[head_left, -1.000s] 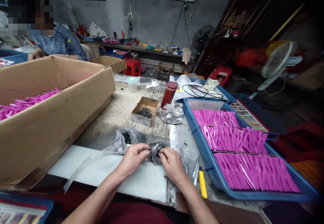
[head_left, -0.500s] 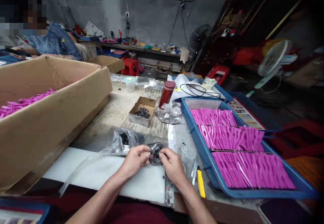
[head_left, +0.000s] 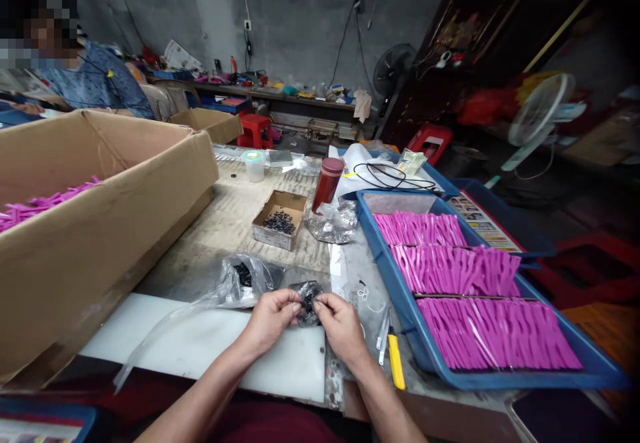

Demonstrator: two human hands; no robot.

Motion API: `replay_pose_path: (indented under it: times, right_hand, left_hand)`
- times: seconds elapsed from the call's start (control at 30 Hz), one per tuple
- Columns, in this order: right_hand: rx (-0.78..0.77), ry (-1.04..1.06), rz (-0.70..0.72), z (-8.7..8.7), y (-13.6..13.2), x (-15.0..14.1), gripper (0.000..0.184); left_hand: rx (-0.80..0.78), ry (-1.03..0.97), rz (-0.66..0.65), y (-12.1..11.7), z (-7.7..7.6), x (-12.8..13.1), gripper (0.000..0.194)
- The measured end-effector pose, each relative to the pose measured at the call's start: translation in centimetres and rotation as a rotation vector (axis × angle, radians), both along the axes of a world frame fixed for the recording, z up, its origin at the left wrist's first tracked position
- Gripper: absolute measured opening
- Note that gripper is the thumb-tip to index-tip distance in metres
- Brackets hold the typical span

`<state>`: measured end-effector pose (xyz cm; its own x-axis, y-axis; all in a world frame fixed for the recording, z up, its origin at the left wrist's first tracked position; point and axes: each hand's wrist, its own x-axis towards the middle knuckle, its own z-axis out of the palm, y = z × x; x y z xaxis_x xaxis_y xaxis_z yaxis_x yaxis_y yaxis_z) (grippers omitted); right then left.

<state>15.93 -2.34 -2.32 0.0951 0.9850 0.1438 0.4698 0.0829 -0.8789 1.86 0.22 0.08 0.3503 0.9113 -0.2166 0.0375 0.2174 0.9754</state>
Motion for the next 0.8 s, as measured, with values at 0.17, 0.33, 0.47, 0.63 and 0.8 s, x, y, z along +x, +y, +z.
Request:
replay_pose_path:
  times: [0.17, 0.33, 0.47, 0.63, 0.8]
  right_hand:
    - [-0.001, 0.122, -0.022, 0.6, -0.5, -0.3, 0.014]
    - [-0.012, 0.246, -0.052, 1.7, -1.2, -0.9, 0.015]
    - [-0.033, 0.322, -0.051, 1.9, -1.5, -1.4, 0.014]
    - [-0.041, 0.364, -0.067, 1.3, -1.6, -1.7, 0.014]
    - [-0.027, 0.360, -0.055, 1.1, -1.8, -1.8, 0.014]
  left_hand:
    - [-0.031, -0.053, 0.006, -0.1, 0.0, 0.1, 0.010]
    - [-0.075, -0.140, 0.010, -0.3, 0.1, 0.3, 0.013]
    - [-0.127, -0.208, 0.022, -0.6, 0.0, 0.5, 0.015]
    - [-0.159, -0.248, 0.034, -0.9, -0.1, 0.7, 0.016]
    - [-0.171, -0.248, 0.054, -1.0, 0.0, 0.8, 0.018]
